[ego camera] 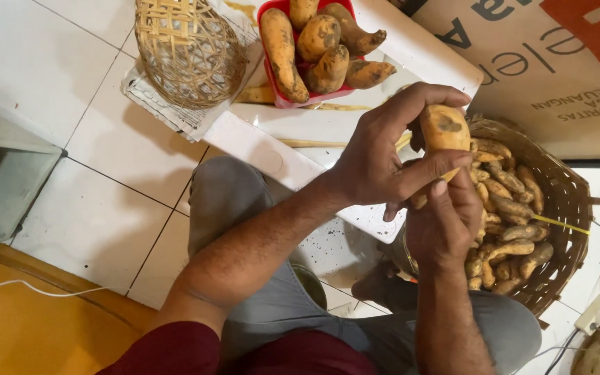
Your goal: Sorting and cleaning sweet potatoes from a large basket into a red scale for weighing
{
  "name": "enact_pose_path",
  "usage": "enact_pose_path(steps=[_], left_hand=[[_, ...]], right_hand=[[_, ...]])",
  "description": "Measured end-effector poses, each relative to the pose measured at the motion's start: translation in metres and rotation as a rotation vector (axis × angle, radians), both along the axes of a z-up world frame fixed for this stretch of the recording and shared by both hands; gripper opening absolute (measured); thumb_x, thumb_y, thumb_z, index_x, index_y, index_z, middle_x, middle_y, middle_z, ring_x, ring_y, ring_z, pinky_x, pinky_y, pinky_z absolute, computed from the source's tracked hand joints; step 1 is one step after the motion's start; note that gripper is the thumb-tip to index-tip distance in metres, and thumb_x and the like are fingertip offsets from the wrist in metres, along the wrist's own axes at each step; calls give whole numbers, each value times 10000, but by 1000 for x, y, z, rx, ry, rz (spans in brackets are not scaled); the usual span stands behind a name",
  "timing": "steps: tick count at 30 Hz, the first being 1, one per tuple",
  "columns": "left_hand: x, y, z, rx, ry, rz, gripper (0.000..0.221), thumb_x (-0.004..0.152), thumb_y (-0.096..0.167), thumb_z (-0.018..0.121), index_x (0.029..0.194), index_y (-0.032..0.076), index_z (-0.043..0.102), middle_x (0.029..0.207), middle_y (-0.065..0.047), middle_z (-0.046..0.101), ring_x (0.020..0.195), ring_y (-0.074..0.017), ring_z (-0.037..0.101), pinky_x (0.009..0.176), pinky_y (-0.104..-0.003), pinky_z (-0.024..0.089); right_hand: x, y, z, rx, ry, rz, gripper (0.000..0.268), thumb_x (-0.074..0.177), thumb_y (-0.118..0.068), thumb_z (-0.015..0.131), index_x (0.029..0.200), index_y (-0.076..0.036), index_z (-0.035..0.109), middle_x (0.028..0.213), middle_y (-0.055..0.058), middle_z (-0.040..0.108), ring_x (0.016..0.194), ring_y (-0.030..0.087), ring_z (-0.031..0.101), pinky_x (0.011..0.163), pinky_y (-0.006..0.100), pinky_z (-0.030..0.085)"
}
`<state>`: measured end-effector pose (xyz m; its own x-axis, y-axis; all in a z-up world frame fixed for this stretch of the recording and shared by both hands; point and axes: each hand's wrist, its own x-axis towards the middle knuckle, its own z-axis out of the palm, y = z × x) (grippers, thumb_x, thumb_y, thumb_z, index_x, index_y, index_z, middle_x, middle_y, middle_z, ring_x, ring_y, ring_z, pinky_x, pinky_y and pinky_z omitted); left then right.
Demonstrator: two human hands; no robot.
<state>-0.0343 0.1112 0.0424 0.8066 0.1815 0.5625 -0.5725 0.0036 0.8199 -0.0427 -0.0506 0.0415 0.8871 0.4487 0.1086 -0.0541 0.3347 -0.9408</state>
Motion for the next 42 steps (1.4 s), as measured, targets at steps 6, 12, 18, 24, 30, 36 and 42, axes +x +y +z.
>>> enact_pose_path(steps=[6,12,18,24,30,36,42], left_hand=[[15,5,-27,114,-93,30,325,1118,102,591,1413,238,567,1405,-1,689,1150,-132,786,1003,-252,719],[11,62,-20,12,-50,140,207,1061,35,628,1256,105,639,1093,-113,780,869,-168,796,780,-253,722],[-1,122,-6,218,-24,326,121,875,-130,786,911,-35,721,808,-123,714,613,-134,588,565,-238,488],[-13,158,-22,696,171,519,326,755,-202,684,883,70,811,1132,-40,653,1091,-245,514,1010,-379,489],[2,156,-44,819,261,543,293,724,-19,896,921,197,872,1404,-68,558,1325,-323,386,1186,-489,343],[9,153,-50,871,326,550,326,696,-36,882,900,217,861,1431,-76,517,1375,-359,320,1187,-595,300],[9,154,-49,842,304,546,269,652,96,966,879,193,859,1354,-68,557,1293,-328,412,1139,-531,390]], right_hand=[[9,6,1,-118,-87,-197,361,949,-182,735,1219,-26,553,879,3,609,576,25,490,437,149,423],[6,14,4,-126,-60,-172,406,956,-240,678,1292,-62,536,812,-49,549,522,11,373,412,160,292],[9,26,6,-126,-100,-125,485,1063,-394,535,1375,-25,570,1134,78,603,928,137,556,754,285,506],[23,42,13,-46,-100,-92,415,1071,-399,635,1325,-71,624,1416,78,580,1149,128,536,1011,330,475],[38,54,7,-10,-205,6,425,1024,-128,691,1417,-66,540,1273,66,592,1249,192,582,1237,417,518],[40,77,13,-178,-483,-47,422,1021,-33,690,1388,-73,487,1413,110,509,1363,273,558,1294,497,517],[47,90,11,-199,-617,8,484,1037,91,665,1418,-94,431,1386,195,563,1399,326,566,1306,505,522]])
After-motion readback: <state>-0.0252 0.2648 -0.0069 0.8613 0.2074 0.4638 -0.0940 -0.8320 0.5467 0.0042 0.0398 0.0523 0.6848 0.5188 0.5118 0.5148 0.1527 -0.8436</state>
